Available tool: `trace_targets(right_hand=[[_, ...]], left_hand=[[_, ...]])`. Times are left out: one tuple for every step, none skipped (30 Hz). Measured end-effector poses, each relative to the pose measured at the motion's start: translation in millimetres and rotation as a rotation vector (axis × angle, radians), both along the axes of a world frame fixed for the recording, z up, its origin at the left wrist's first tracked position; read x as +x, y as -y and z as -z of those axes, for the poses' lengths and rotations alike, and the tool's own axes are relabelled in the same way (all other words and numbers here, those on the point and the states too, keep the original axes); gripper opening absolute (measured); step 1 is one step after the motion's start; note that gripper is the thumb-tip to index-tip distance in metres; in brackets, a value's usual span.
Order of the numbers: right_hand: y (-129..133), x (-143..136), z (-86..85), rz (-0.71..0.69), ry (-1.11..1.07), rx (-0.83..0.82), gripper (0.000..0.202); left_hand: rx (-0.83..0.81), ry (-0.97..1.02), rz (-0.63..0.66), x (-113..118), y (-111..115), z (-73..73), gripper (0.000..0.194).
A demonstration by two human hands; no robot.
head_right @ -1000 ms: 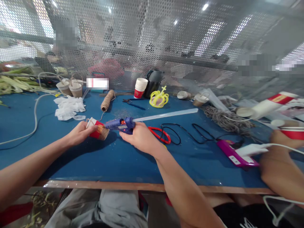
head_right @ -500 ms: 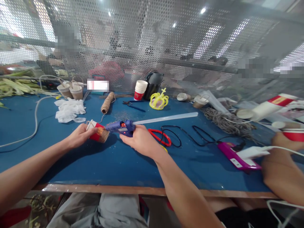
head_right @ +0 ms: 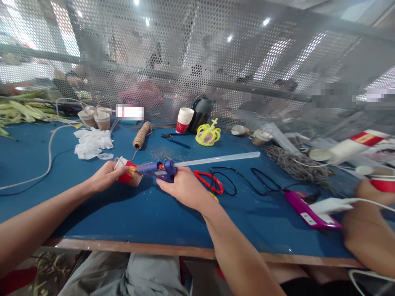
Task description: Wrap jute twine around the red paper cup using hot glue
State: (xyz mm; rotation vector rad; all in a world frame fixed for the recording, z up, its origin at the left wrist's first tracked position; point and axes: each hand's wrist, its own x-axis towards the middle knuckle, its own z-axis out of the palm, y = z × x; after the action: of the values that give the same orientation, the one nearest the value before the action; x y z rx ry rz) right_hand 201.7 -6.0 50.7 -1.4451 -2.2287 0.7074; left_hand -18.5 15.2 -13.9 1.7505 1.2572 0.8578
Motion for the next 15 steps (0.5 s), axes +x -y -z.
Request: trace_targets(right_hand=[[0.5, -0.1, -0.1, -0.001, -0.004, 0.000, 0.022], [0.8, -0.2, -0.1, -0.003, -0.007, 0.002, 0.022], [0.9, -0.2, 0.0, -0.006, -0.008, 0.005, 0.022], [0.8, -0.2, 0.2, -0.007, -0.007, 0.012, 0.022], [0.6, -0.1, 0.5, -0.007, -0.005, 0.022, 0.022], [0.3, 0.0, 0.7, -0.005, -0.002, 0.035, 0.022], [0.1, 0.0, 0.9, -0.003, 0.000, 0.047, 0.021], [-0.1, 0.0, 1.1, -0.001, 0.001, 0.057, 0.021], [-0.2, 0.1, 1.3, 0.000, 0.000, 0.061, 0.021], [-0.1, 0.1, 1.3, -0.001, 0.000, 0.061, 0.020], [0.2, 0.0, 1.2, -0.006, 0.001, 0.057, 0.020], [0.7, 0.0, 1.0, -0.011, 0.002, 0.052, 0.019], [1.4, -0.1, 0.8, -0.017, 0.003, 0.049, 0.019], [2.1, -0.2, 0.4, -0.022, 0.005, 0.048, 0.018], [2.8, -0.4, 0.0, -0.028, 0.008, 0.048, 0.018]], left_hand=[[-0.011, -0.001, -0.013, 0.3, 0.2, -0.4, 0.032], [-0.021, -0.002, -0.025, 0.6, 0.4, -0.6, 0.032], [-0.028, 0.000, -0.033, 1.0, 0.5, -0.8, 0.033], [-0.033, 0.003, -0.037, 1.3, 0.6, -0.9, 0.033], [-0.035, 0.008, -0.036, 1.6, 0.6, -0.9, 0.033], [-0.036, 0.015, -0.033, 1.8, 0.6, -0.9, 0.034], [-0.038, 0.020, -0.031, 2.0, 0.5, -0.9, 0.034], [-0.040, 0.023, -0.033, 2.1, 0.4, -1.0, 0.034], [-0.044, 0.023, -0.038, 2.1, 0.3, -1.1, 0.034], [-0.045, 0.020, -0.042, 2.0, 0.2, -1.3, 0.034], [-0.046, 0.016, -0.046, 2.0, 0.2, -1.5, 0.034], [-0.045, 0.011, -0.051, 1.9, 0.1, -1.7, 0.034], [-0.043, 0.008, -0.053, 1.9, 0.1, -1.9, 0.034], [-0.043, 0.012, -0.053, 1.9, 0.0, -1.9, 0.034], [-0.048, 0.026, -0.056, 1.8, 0.0, -1.8, 0.035]])
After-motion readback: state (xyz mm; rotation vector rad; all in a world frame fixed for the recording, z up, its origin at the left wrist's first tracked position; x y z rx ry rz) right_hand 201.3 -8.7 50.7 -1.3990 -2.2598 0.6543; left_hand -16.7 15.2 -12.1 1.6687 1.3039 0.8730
